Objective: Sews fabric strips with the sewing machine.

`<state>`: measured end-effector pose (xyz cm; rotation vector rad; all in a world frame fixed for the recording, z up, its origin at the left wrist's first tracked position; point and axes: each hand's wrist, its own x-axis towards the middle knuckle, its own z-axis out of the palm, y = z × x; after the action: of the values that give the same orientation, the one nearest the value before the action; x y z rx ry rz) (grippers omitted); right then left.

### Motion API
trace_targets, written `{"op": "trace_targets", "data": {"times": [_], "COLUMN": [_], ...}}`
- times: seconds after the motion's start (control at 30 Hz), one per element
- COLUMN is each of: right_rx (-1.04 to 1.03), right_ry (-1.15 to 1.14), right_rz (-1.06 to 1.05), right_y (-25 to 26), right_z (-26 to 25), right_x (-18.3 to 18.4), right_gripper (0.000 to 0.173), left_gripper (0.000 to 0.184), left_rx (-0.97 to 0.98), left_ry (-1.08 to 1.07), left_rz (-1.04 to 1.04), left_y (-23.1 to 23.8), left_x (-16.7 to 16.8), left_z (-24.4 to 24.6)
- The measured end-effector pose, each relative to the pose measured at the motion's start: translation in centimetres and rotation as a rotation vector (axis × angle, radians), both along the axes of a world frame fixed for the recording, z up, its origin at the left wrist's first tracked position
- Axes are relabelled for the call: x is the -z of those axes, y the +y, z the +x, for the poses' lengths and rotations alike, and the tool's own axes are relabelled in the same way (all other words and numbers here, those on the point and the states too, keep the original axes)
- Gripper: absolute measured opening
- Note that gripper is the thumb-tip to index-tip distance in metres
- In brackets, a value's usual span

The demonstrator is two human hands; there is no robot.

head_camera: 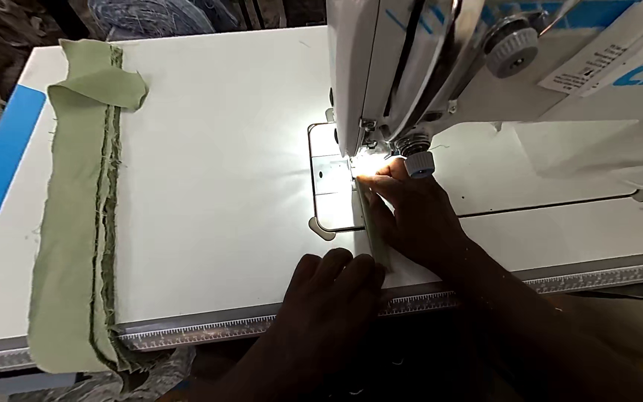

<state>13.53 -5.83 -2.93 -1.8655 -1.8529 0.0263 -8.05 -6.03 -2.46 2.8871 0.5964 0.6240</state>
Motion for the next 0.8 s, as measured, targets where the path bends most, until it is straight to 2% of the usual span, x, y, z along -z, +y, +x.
{"op": "trace_targets", "data": {"times": [0.1, 0.37, 0.53, 0.67, 0.8], "right_rx": [-0.003, 0.003, -0.038, -0.138, -0.242], "right_ry": [-0.042, -0.022, -0.059, -0.142, -0.105], "right_rz": [0.007, 0.026, 0.019, 0.004, -0.008], "right_y": [0.2, 0.2, 0.1, 0.7, 2.5], "right_z": [-0.3, -0.4, 0.2, 1.7, 4.0], "right_x": [0.1, 0.2, 0.1, 0.6, 1.2], "right_gripper": [0.033, 0.028, 0.030, 0.039, 0.040], "left_gripper": [0.037, 0.030, 0.036, 0.042, 0.036], "left_rx": [-0.016, -0.002, -0.009, -0.059, -0.065], "left_ry": [0.055, 0.113, 0.107, 0.090, 0.015], "left_rz": [0.032, 0.066, 0.058, 0.048, 0.090], "left_y": [1.0, 6.4, 9.2, 9.4, 9.0], "left_x": [0.2, -0.2, -0.4, 0.2, 0.4], "left_z": [-0.2, 1.2, 2.0, 2.4, 1.9]}}
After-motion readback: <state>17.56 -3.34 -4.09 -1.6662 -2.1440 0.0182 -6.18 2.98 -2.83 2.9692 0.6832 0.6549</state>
